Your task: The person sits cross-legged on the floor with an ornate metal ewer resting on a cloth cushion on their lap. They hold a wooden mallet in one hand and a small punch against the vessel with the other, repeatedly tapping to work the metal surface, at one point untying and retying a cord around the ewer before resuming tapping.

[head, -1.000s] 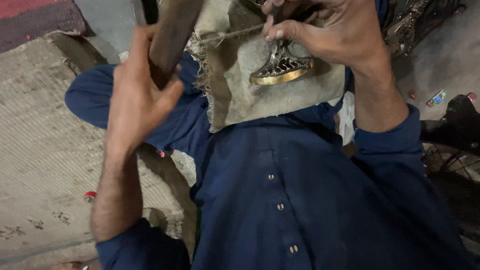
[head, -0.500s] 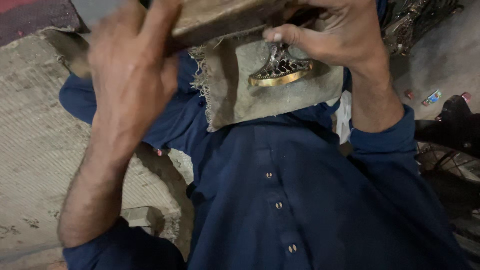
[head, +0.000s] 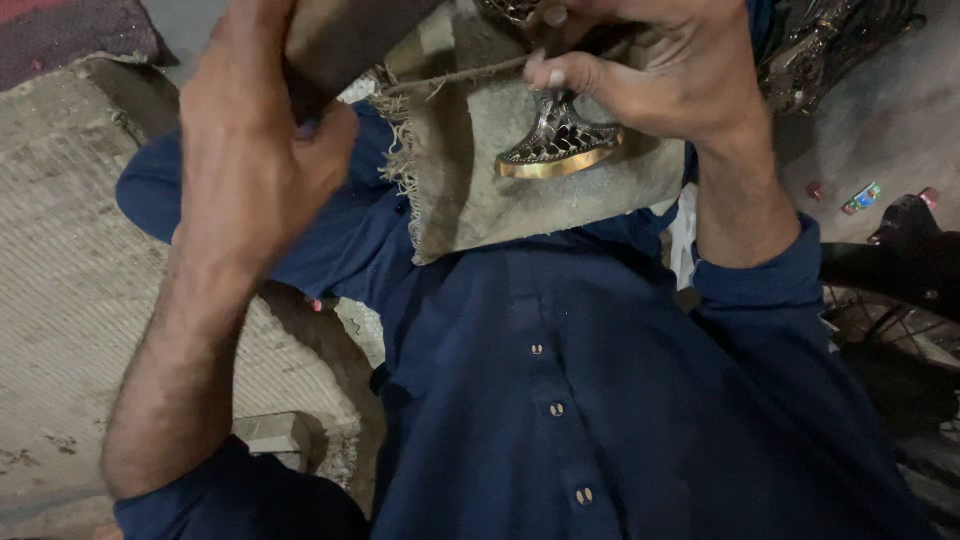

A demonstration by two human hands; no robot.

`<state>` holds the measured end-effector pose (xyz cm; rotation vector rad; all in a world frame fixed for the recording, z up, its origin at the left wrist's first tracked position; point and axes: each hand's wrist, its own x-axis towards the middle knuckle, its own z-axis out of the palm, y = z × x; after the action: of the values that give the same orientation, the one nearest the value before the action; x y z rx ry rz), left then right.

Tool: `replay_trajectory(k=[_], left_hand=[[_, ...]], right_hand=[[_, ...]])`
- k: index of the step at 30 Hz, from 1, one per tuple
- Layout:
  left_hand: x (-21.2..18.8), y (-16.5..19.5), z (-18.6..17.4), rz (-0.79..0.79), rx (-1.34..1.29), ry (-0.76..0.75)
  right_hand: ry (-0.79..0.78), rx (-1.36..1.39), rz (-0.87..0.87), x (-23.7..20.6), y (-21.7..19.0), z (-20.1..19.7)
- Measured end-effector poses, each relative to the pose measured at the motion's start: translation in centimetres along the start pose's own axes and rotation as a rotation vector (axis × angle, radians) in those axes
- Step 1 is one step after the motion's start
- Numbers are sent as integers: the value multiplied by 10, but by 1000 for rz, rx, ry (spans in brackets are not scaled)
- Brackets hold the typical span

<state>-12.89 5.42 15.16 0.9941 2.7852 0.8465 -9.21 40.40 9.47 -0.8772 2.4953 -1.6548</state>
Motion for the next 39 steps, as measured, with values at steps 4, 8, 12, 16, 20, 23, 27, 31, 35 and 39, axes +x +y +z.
replay_trajectory(k=[4, 8, 12, 16, 20, 23, 27, 31, 35, 39], left_hand=[[0, -2, 1, 40, -23, 56], [1, -4, 1, 105, 107, 76], [4, -6, 1, 69, -42, 32], [6, -9, 2, 52, -23, 42], [6, -11, 1, 99, 137, 16], [5, -12, 1, 49, 51, -4], [3, -13, 2, 70, 186, -29], [1, -14, 3, 43, 115, -37], [7, -13, 2, 56, 137, 48], [12, -9, 1, -84, -195, 9]], right_hand=[[-4, -46, 97, 7, -5, 1], [4, -32, 88, 10, -11, 0], [4, -26, 52, 11, -10, 0], [0, -39, 34, 12, -8, 0], [1, -108, 93, 15, -10, -1], [-8, -97, 66, 18, -11, -1], [-16, -56, 9, 16, -7, -2], [-26, 119, -21, 8, -1, -2], [-27, 87, -15, 3, 2, -1], [17, -131, 20, 5, 4, 0]])
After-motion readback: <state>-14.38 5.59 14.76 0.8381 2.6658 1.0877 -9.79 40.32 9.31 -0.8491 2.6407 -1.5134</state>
